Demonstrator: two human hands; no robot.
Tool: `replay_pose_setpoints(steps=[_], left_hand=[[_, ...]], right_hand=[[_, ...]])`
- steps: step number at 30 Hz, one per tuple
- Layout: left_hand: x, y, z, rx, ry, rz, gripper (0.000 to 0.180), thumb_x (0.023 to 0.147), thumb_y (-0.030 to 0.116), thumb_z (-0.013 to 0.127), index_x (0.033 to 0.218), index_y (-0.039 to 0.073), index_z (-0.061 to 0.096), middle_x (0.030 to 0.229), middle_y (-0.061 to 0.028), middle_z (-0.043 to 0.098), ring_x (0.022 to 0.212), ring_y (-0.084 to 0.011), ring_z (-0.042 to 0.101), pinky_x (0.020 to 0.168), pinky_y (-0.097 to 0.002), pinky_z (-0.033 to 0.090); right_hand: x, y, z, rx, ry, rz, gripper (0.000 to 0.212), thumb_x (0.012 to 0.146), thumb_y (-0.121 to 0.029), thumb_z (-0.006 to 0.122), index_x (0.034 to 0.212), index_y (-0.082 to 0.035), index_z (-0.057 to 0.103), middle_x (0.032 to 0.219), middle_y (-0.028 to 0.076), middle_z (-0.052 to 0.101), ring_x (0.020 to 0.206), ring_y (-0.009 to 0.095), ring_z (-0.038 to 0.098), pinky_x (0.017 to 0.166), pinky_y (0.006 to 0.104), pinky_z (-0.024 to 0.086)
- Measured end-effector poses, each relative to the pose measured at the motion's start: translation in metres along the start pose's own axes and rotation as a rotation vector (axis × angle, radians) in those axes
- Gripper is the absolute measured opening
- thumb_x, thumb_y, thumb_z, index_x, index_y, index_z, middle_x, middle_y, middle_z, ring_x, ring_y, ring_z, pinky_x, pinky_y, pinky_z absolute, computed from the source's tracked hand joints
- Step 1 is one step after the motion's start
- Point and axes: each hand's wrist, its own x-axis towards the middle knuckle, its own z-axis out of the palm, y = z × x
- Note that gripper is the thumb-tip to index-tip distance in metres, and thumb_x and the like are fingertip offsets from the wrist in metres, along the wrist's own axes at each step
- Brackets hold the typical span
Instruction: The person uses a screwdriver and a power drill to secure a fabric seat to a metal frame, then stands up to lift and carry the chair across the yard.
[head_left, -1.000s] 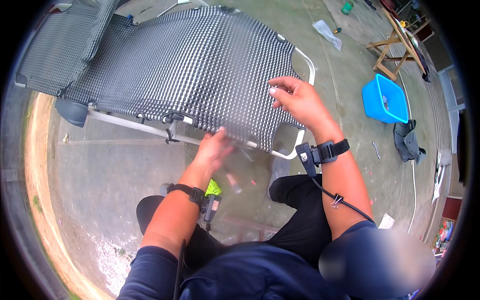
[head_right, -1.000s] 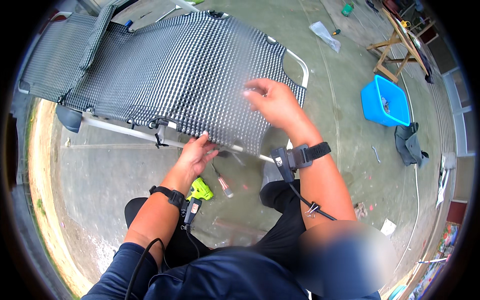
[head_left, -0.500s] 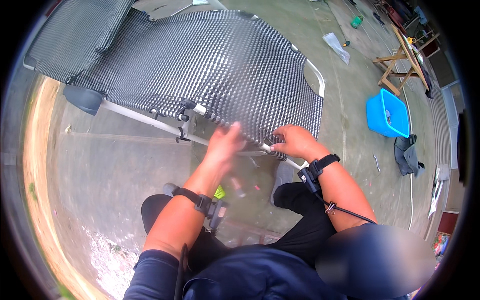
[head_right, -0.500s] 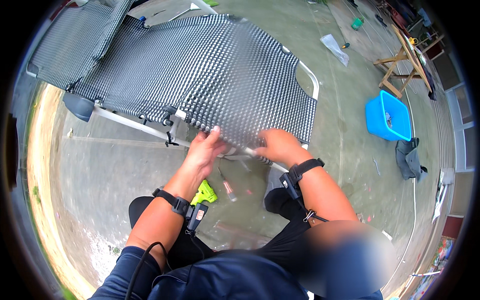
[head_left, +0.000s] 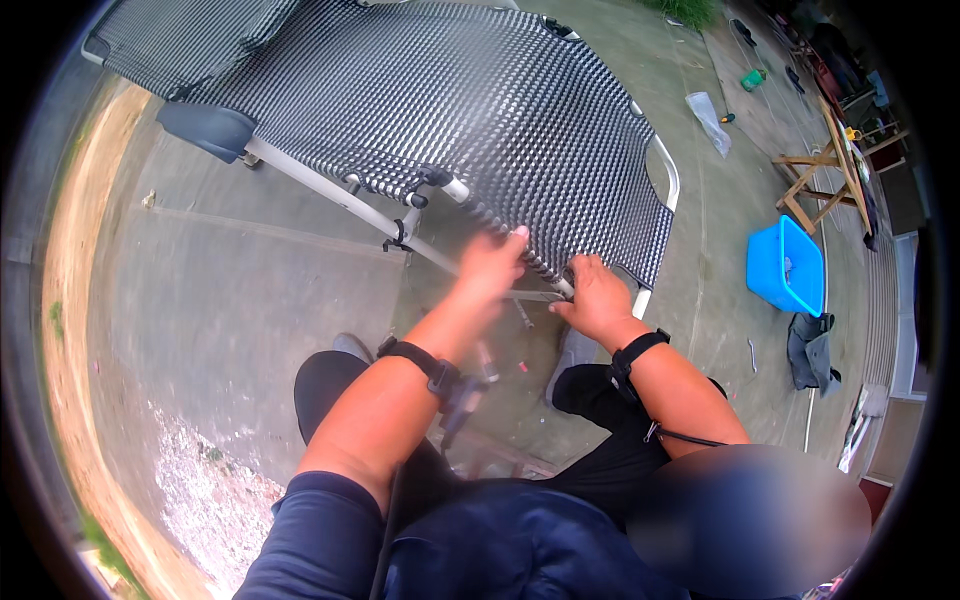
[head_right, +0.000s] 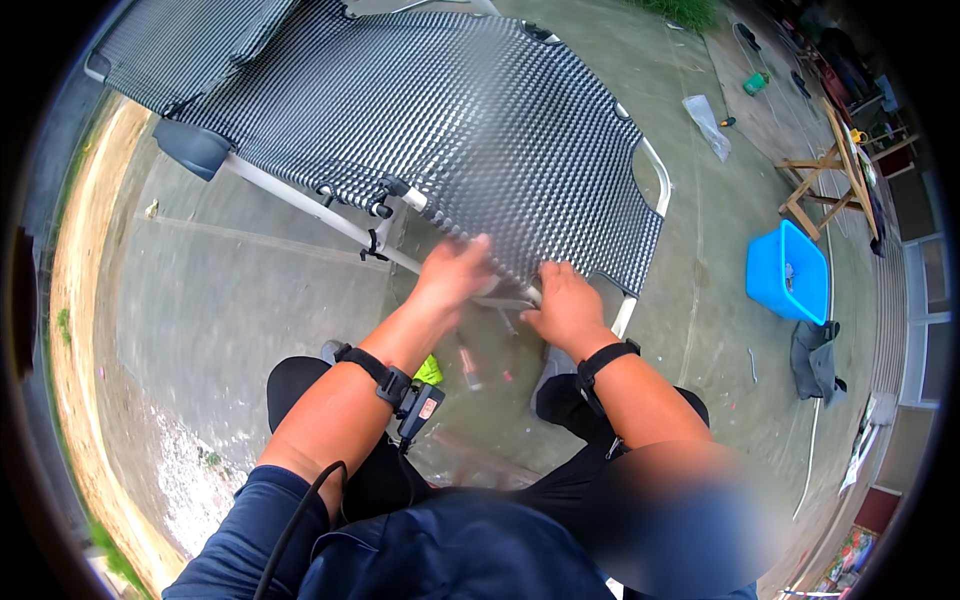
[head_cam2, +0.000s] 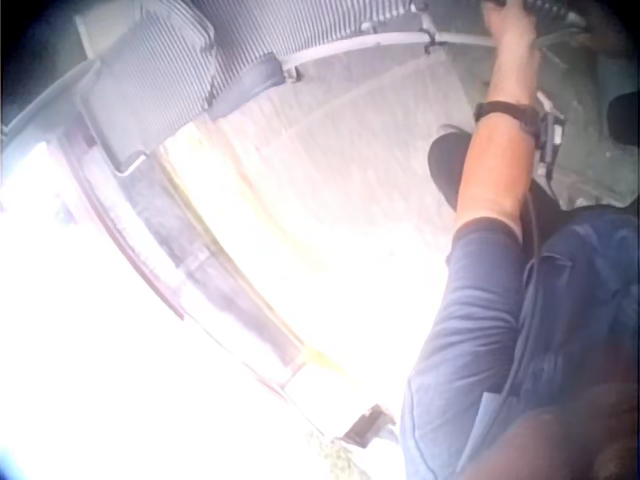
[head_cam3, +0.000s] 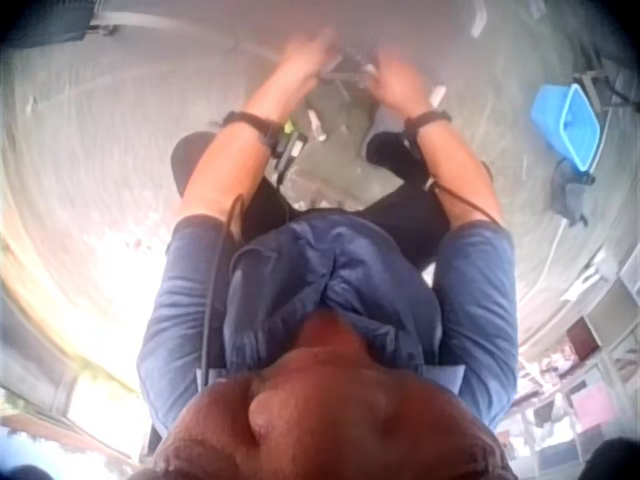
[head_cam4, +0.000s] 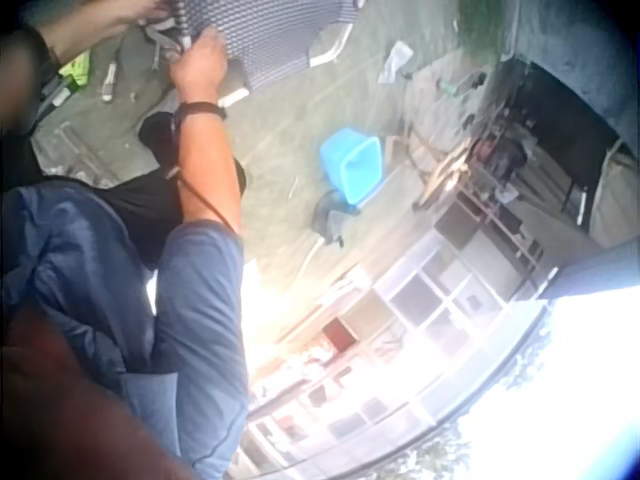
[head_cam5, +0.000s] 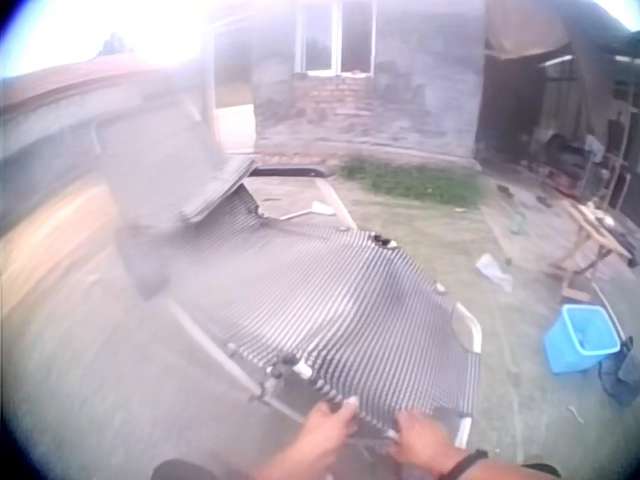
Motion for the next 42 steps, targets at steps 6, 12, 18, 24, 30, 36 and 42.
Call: replay_pose_setpoints(steps=[6, 12, 18, 24, 30, 36, 42], left_hand=[[0.008, -0.004, -0.002, 0.028, 0.027, 0.037, 0.043, 0.093, 0.031, 0.070, 0.113, -0.004, 0.055, 0.100, -0.0118, 0.063, 0.079, -0.0171, 0.058, 0.069, -0.0321, 0.050], [0.006, 0.001, -0.001, 0.039, -0.008, 0.052, 0.045, 0.094, 0.030, 0.069, 0.121, -0.003, 0.056, 0.110, -0.0107, 0.064, 0.090, -0.0185, 0.061, 0.078, -0.0331, 0.052], [0.011, -0.023, -0.023, 0.232, -0.131, 0.120, 0.051, 0.092, 0.029, 0.070, 0.130, -0.002, 0.054, 0.119, -0.0134, 0.064, 0.105, -0.0245, 0.063, 0.089, -0.0363, 0.051], [0.007, -0.046, -0.028, 1.262, -0.304, 0.234, 0.063, 0.086, 0.027, 0.071, 0.135, -0.006, 0.050, 0.135, -0.0282, 0.055, 0.121, -0.0366, 0.058, 0.101, -0.0404, 0.047], [0.041, -0.130, -0.054, 0.272, 0.104, -0.391, 0.053, 0.101, 0.024, 0.053, 0.145, -0.001, 0.040, 0.131, -0.0257, 0.057, 0.123, -0.0400, 0.056, 0.095, -0.0493, 0.050], [0.049, -0.168, -0.055, -0.434, 0.221, -0.608, 0.052, 0.106, 0.018, 0.040, 0.153, 0.002, 0.024, 0.140, -0.0277, 0.046, 0.128, -0.0432, 0.051, 0.104, -0.0583, 0.046], [0.072, -0.192, -0.058, -0.668, 0.194, -0.652, 0.041, 0.105, 0.024, 0.049, 0.137, -0.001, 0.043, 0.120, -0.0232, 0.059, 0.109, -0.0351, 0.063, 0.094, -0.0447, 0.056]], right_hand=[[-0.004, 0.019, 0.021, -0.079, -0.015, 0.065, 0.059, 0.074, -0.027, 0.082, 0.114, -0.004, 0.045, 0.112, 0.018, 0.057, 0.101, 0.037, 0.064, 0.084, 0.0451, 0.054], [-0.004, 0.027, 0.033, -0.063, -0.016, 0.081, 0.063, 0.072, -0.019, 0.077, 0.120, -0.004, 0.040, 0.107, 0.024, 0.056, 0.090, 0.043, 0.065, 0.076, 0.0501, 0.055], [0.002, 0.035, 0.036, -0.047, 0.015, -0.002, 0.060, 0.072, -0.016, 0.072, 0.121, -0.003, 0.041, 0.108, 0.026, 0.056, 0.086, 0.046, 0.065, 0.074, 0.0520, 0.055], [0.003, 0.039, 0.031, -0.037, -0.007, 0.017, 0.059, 0.072, -0.017, 0.072, 0.121, -0.003, 0.042, 0.107, 0.025, 0.057, 0.086, 0.045, 0.065, 0.074, 0.0515, 0.055], [0.006, 0.033, 0.029, -0.027, -0.052, 0.041, 0.065, 0.070, -0.018, 0.074, 0.125, -0.003, 0.043, 0.109, 0.024, 0.058, 0.086, 0.043, 0.066, 0.072, 0.0507, 0.054], [0.007, 0.032, 0.026, -0.032, -0.060, 0.075, 0.069, 0.070, -0.018, 0.074, 0.129, -0.003, 0.042, 0.111, 0.023, 0.058, 0.085, 0.042, 0.066, 0.071, 0.0498, 0.054], [0.010, 0.035, 0.032, -0.037, -0.013, 0.029, 0.069, 0.070, -0.015, 0.074, 0.129, -0.003, 0.042, 0.111, 0.022, 0.058, 0.085, 0.041, 0.066, 0.070, 0.0480, 0.054]])
